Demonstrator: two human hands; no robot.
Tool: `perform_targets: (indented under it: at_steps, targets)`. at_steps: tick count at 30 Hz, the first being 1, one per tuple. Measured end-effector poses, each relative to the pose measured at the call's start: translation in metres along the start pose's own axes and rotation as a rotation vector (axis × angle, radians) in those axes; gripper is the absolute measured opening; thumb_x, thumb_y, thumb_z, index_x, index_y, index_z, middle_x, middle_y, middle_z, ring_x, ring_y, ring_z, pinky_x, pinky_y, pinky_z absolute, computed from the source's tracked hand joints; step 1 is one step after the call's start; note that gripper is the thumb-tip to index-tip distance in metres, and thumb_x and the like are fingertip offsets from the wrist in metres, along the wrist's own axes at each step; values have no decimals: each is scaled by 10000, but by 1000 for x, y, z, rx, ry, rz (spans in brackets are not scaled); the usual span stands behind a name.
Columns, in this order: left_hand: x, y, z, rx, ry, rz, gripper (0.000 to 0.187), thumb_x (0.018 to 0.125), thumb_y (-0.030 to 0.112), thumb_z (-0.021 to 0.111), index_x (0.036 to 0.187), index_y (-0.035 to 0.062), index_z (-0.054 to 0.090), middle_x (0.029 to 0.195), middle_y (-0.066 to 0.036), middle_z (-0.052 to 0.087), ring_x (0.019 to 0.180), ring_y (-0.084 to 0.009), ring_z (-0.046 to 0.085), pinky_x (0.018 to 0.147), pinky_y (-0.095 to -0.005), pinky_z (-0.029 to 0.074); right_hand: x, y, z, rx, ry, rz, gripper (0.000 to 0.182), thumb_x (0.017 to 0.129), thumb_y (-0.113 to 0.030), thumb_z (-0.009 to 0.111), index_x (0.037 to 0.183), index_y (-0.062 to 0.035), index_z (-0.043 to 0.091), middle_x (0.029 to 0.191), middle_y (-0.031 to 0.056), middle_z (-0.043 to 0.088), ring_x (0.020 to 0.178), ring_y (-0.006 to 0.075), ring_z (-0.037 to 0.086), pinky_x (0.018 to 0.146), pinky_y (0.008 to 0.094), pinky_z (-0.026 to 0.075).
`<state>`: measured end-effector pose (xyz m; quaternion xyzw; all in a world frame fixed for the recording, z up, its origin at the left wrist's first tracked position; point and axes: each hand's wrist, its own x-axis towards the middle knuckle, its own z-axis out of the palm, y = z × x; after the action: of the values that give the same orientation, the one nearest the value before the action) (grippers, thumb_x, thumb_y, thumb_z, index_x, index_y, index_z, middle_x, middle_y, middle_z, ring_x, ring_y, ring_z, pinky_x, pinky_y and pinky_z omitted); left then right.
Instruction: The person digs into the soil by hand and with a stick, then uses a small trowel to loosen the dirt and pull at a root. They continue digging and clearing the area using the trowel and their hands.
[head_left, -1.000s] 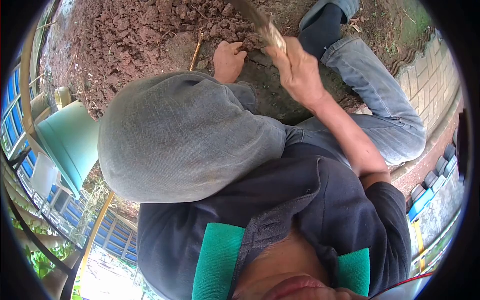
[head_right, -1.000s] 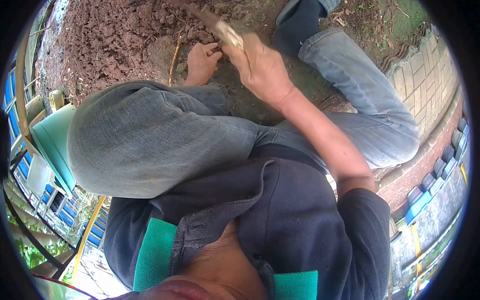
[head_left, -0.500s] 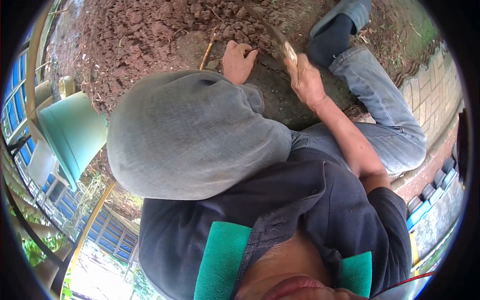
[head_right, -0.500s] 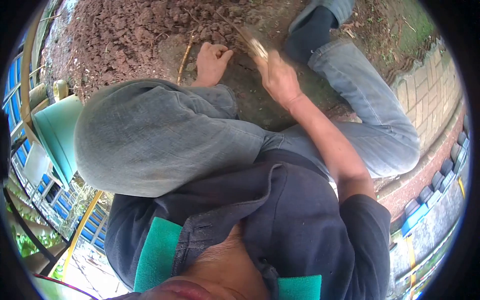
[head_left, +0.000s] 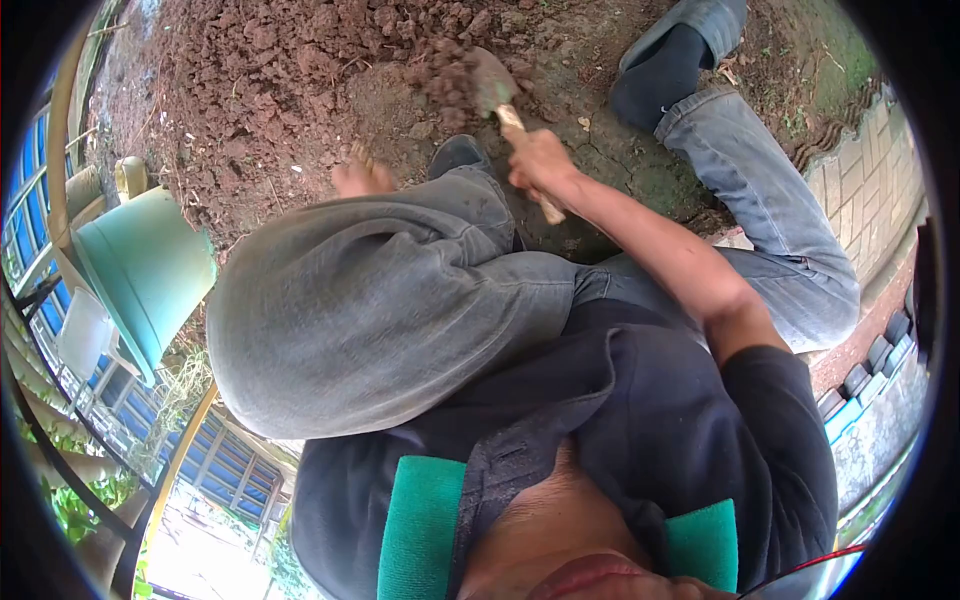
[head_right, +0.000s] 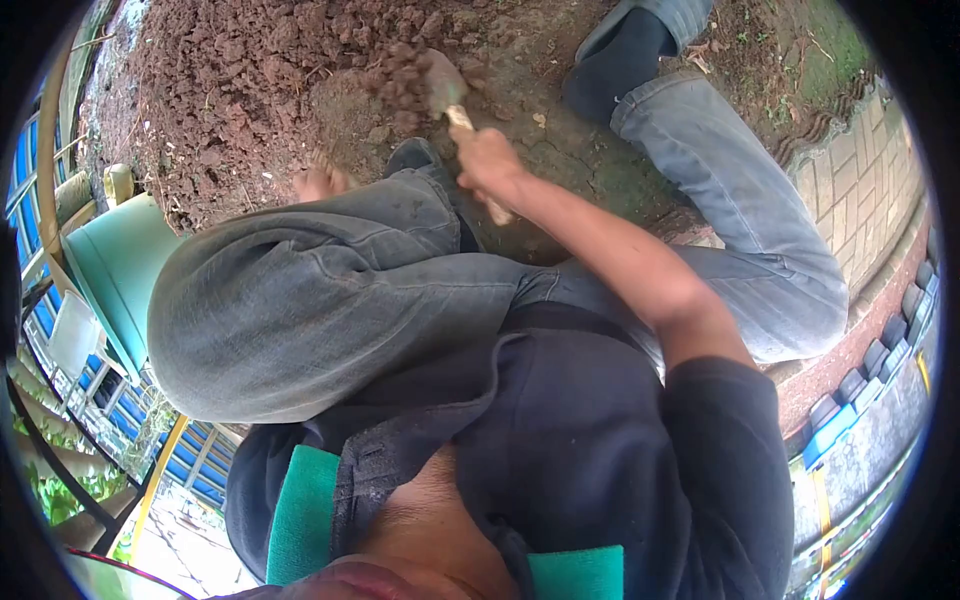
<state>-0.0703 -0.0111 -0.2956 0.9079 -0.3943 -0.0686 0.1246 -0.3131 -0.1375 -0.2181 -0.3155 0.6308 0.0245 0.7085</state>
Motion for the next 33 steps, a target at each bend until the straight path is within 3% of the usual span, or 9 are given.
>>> perform_targets:
  at_steps: [5,9,12,15,19,22,25,28,33]
  targets:
    - [-28,-44,-29,32,7,-107,284,802,279,643,867,2,649,887,-225,562,797,-416,552,715,-484,470,10,-6,16,-25,1,-76,466,905,-414,528,712,10,522,556,90,531,368,176,451,323,330,349]
    - [-18,-19,-43,-46,29,238,298,793,289,642,843,-4,661,887,-227,590,826,-418,567,730,-482,476,2,-12,-21,-548,315,-741,471,927,-412,512,822,42,582,585,96,559,565,186,578,555,337,438]
    - [-2,37,-27,-3,-205,231,334,784,316,652,840,-13,670,891,-236,611,823,-422,584,731,-485,481,20,8,-49,-315,540,-505,462,918,-426,531,773,12,554,573,92,543,481,175,540,462,351,417]
    - [14,83,-5,96,-463,59,418,765,382,683,844,-29,674,875,-252,631,793,-430,606,721,-492,487,9,6,-51,-88,404,-161,472,922,-411,513,776,31,588,586,132,580,465,262,567,412,390,423]
    - [15,78,1,41,-453,4,416,754,361,710,791,-52,673,764,-229,644,750,-373,637,672,-458,502,10,-17,-16,-163,146,-113,459,908,-441,528,822,8,577,589,62,535,415,158,490,369,335,382]
    - [36,68,8,-374,-256,-102,290,778,231,687,792,-58,678,706,-188,642,662,-270,654,579,-392,506,14,-17,-5,-472,104,-417,496,914,-402,496,786,65,600,734,241,626,709,386,632,636,437,477]
    - [58,58,27,-894,-141,-251,208,814,108,626,873,-90,651,715,-167,638,624,-208,650,534,-335,527,-8,-14,-11,-445,233,-551,508,922,-392,477,795,81,613,819,295,612,881,449,594,760,458,447]
    - [77,52,29,-1268,-60,-315,225,853,30,566,998,-141,563,779,-169,626,623,-208,644,539,-302,577,-35,19,-41,-365,329,-292,508,929,-388,461,804,79,617,705,251,605,717,381,627,659,452,459]
    - [43,81,8,-1138,-307,-639,279,803,53,653,952,-141,519,785,-172,603,623,-233,645,532,-306,579,-34,51,-36,-270,39,-112,501,905,-447,511,746,26,560,505,90,517,358,157,477,303,316,349]
